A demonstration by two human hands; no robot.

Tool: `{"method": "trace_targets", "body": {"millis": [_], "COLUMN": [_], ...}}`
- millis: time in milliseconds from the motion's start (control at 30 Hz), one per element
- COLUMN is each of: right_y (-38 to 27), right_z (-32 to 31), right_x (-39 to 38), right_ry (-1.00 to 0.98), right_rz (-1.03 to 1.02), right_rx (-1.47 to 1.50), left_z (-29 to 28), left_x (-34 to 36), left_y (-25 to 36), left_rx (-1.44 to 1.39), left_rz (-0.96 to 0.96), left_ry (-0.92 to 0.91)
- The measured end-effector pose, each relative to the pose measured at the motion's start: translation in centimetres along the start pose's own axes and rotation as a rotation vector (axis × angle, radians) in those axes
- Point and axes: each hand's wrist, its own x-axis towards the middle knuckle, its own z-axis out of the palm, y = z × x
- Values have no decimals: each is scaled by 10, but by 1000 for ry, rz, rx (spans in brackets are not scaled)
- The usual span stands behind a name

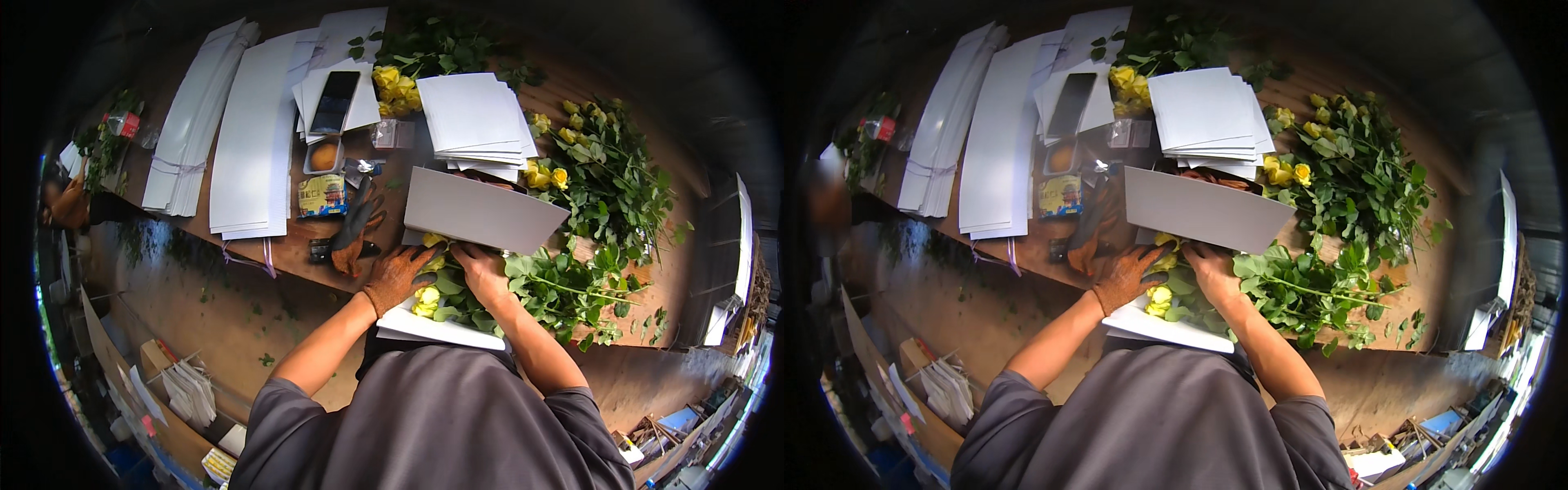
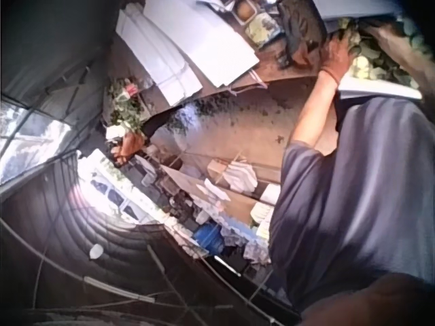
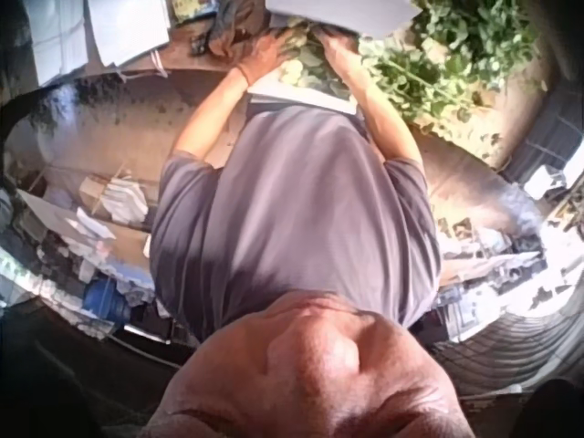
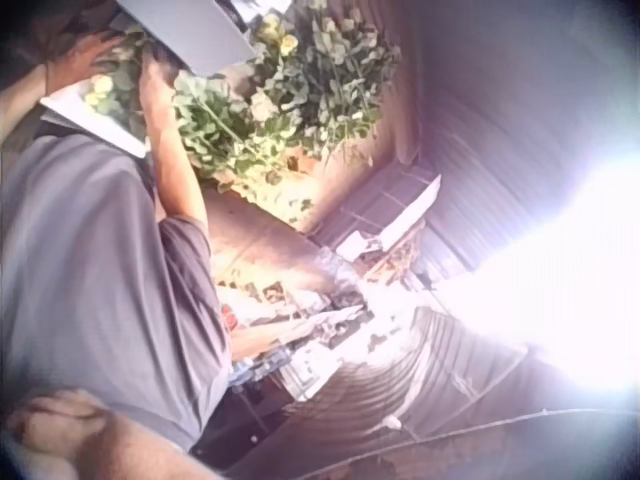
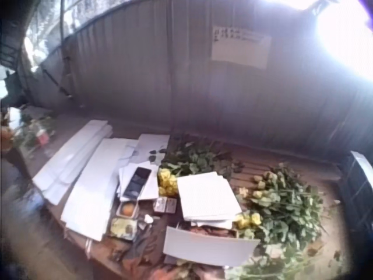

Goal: The person arranges yellow roses and green foliage into white boxes on a wooden table. They place flowers and leaves into the boxes, close the lids, and occasionally handle a packaged bun and a small container.

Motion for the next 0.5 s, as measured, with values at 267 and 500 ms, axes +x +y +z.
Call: {"method": "trace_targets", "body": {"millis": [267, 500], "right_y": [-16, -73], "right_z": [-11, -102], "right_x": [-5, -9], "right_ry": [-157, -60], "right_rz": [77, 91], "right_rx": [-26, 109], "left_z": [-9, -14], "left_x": [6, 2], "left_y": [-5, -15], "left_rx": [-20, -118], "left_rz": [-39, -74], "left_ry": [-95, -154]}}
